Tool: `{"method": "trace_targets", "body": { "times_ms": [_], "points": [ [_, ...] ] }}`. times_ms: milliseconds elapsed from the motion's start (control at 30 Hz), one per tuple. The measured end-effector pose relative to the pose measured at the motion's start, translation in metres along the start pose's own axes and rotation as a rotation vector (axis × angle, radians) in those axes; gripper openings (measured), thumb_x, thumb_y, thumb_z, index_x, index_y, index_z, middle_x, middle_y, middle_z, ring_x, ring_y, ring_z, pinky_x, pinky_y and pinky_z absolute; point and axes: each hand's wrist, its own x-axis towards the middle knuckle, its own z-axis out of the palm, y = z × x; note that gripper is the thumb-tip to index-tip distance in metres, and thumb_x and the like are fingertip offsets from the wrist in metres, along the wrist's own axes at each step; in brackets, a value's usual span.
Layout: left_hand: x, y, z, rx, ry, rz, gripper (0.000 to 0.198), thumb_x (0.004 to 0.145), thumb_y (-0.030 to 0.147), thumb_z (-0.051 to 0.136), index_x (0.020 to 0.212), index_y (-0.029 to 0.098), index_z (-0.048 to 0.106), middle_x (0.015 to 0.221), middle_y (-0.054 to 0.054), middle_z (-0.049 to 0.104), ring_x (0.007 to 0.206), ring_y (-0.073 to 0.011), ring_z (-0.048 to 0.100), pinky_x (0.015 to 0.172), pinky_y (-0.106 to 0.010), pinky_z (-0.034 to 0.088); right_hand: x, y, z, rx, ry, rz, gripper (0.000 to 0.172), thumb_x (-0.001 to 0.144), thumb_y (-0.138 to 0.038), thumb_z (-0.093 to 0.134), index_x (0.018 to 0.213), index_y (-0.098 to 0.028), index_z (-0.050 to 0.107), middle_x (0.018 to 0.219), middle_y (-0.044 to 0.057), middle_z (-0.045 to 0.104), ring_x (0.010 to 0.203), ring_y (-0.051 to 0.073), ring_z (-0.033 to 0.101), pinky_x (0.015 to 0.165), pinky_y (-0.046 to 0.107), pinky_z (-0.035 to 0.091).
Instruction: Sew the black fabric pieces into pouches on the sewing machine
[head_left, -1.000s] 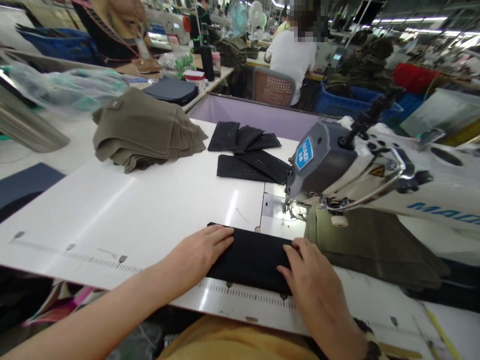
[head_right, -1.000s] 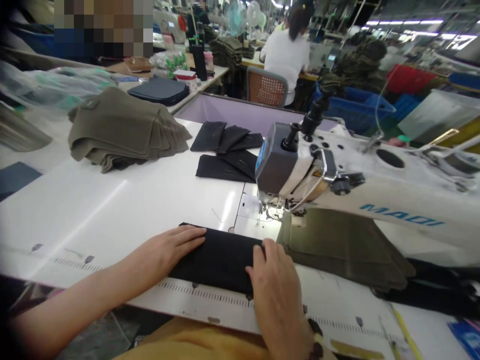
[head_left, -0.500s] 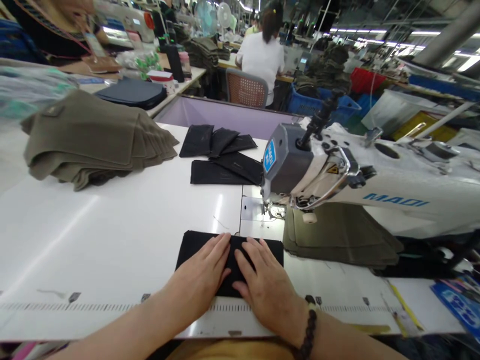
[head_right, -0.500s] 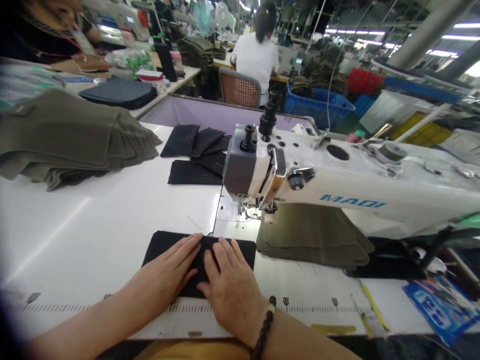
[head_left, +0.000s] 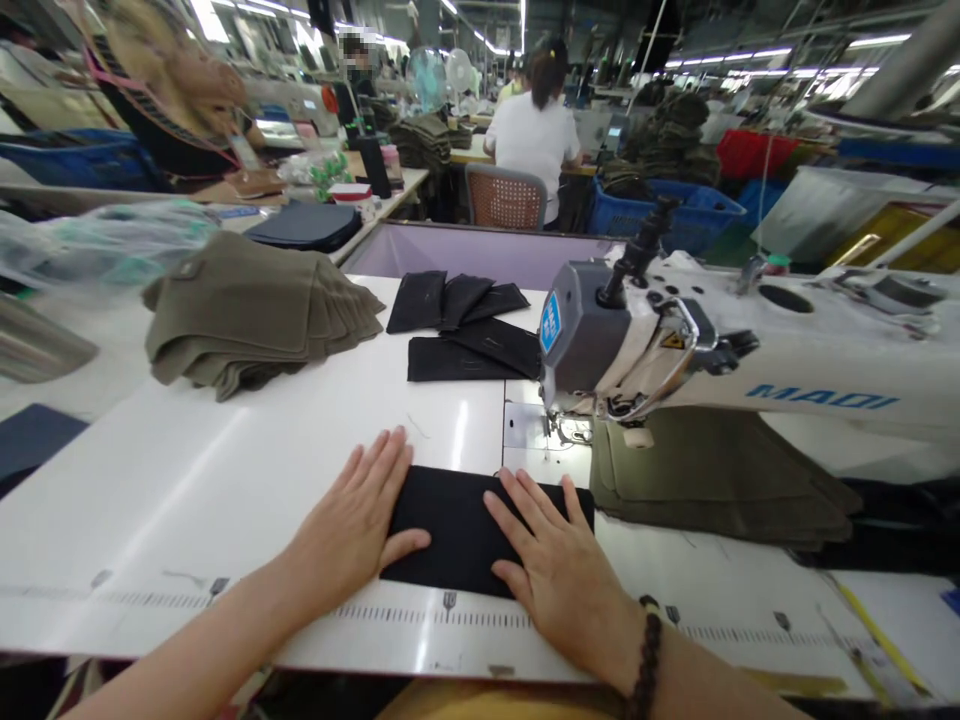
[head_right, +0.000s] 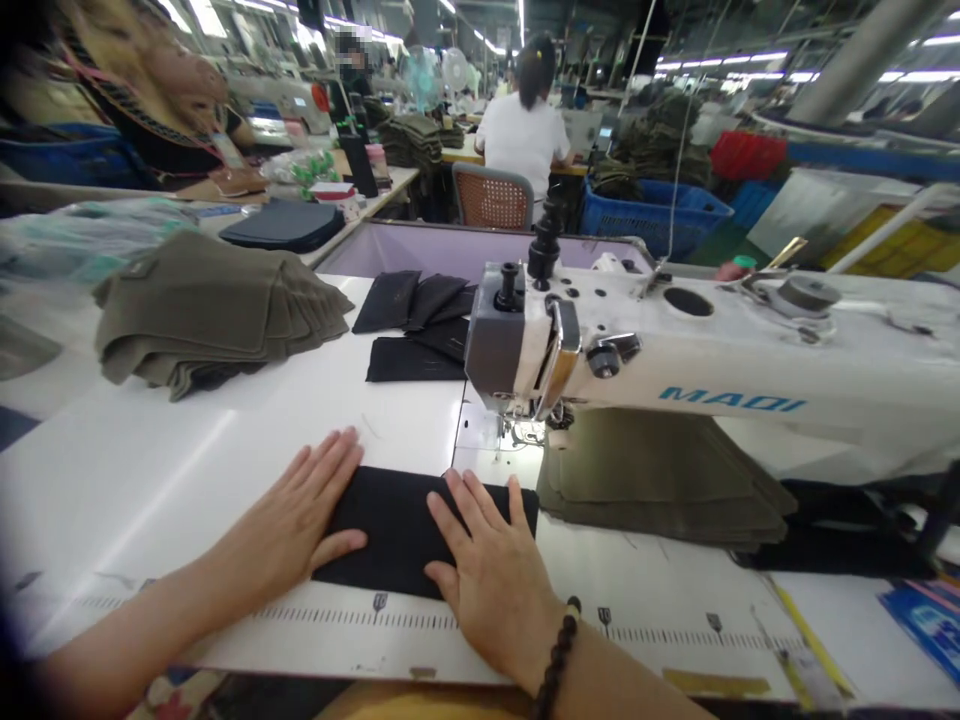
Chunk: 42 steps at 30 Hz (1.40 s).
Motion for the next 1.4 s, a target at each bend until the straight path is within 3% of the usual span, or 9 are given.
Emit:
{"method": "trace_targets", "body": {
  "times_ms": [100,200,300,400,633,733,833,1100,1400],
  "points": [
    [-0.004,0.004,-0.014,0.019,0.06,-0.011,0.062,0.087,0.052,0.031,0.125,0.005,0.043,0.133,-0.024,0.036,0.121,-0.0357,0.037,0.093,-0.051,0.036,0.0,0.0,0.001,0.012,0.021,-0.002,0.048,0.088,-0.036,0.044,0.133,-0.025,0.033,0.142,0.006,0.026,0.129,0.026,0.024,0.1,0.061,0.018],
    [0.004,0.028,-0.031,-0.094,-0.035,0.169,0.04,0.088,0.035,0.044,0.121,0.014,0.049,0.125,-0.015,0.05,0.104,-0.0272,0.053,0.084,-0.04,0.047,0.0,-0.003,0.0,0.014,0.062,0.044,0.05,0.085,-0.037,0.05,0.131,-0.021,0.038,0.142,0.01,0.027,0.13,0.029,0.021,0.101,0.058,0.022],
    [0.026,0.042,-0.034,-0.149,-0.153,0.216,0.042,0.083,0.04,0.051,0.117,0.015,0.053,0.119,-0.015,0.054,0.102,-0.0284,0.055,0.083,-0.042,0.047,-0.004,-0.006,-0.008,0.02,0.069,0.125,0.052,0.081,-0.036,0.055,0.124,-0.008,0.045,0.137,0.02,0.032,0.129,0.033,0.02,0.1,0.053,0.028],
    [0.062,0.035,-0.025,-0.15,-0.179,0.194,0.047,0.085,0.044,0.047,0.12,0.013,0.05,0.124,-0.015,0.05,0.11,-0.0292,0.049,0.091,-0.046,0.04,-0.007,-0.003,-0.02,0.006,0.066,0.159,0.042,0.083,-0.036,0.051,0.116,-0.009,0.052,0.128,0.019,0.044,0.126,0.033,0.028,0.099,0.055,0.029],
    [0.126,0.043,-0.013,-0.108,-0.136,0.337,0.033,0.081,0.022,0.057,0.112,0.01,0.054,0.12,-0.016,0.05,0.109,-0.0265,0.049,0.09,-0.037,0.041,0.006,0.049,-0.04,-0.228,-0.001,-0.19,0.025,0.085,-0.019,0.05,0.109,-0.011,0.056,0.108,0.012,0.057,0.1,0.025,0.052,0.089,0.043,0.041],
    [0.13,0.056,-0.011,-0.166,-0.167,0.354,0.024,0.085,0.023,0.05,0.104,0.01,0.057,0.105,-0.012,0.058,0.1,-0.0239,0.054,0.086,-0.035,0.042,0.014,0.071,-0.039,-0.216,0.017,-0.332,0.019,0.086,-0.018,0.049,0.1,-0.01,0.06,0.098,0.01,0.06,0.093,0.022,0.054,0.083,0.037,0.044],
    [0.131,0.059,-0.005,-0.213,-0.146,0.34,0.038,0.087,0.036,0.046,0.111,0.007,0.052,0.114,-0.015,0.053,0.11,-0.027,0.046,0.094,-0.041,0.036,0.016,0.085,-0.033,-0.125,0.129,-0.38,0.021,0.089,-0.015,0.041,0.095,-0.011,0.061,0.096,0.01,0.059,0.091,0.021,0.053,0.081,0.035,0.044],
    [0.137,0.053,0.007,-0.213,-0.073,0.346,0.036,0.086,0.034,0.048,0.109,0.006,0.052,0.109,-0.015,0.053,0.1,-0.0258,0.048,0.088,-0.037,0.039,0.011,0.086,-0.029,-0.096,0.148,-0.216,0.017,0.085,-0.021,0.05,0.096,-0.014,0.061,0.079,0.006,0.057,0.073,0.019,0.049,0.068,0.033,0.04],
    [0.139,0.056,0.006,-0.199,-0.048,0.311,0.03,0.086,0.03,0.048,0.104,0.007,0.054,0.104,-0.014,0.055,0.094,-0.0257,0.05,0.084,-0.038,0.041,0.013,0.086,-0.029,-0.106,0.116,-0.117,0.02,0.086,-0.021,0.05,0.102,-0.013,0.059,0.08,0.006,0.057,0.075,0.018,0.049,0.066,0.029,0.036]
  ]
}}
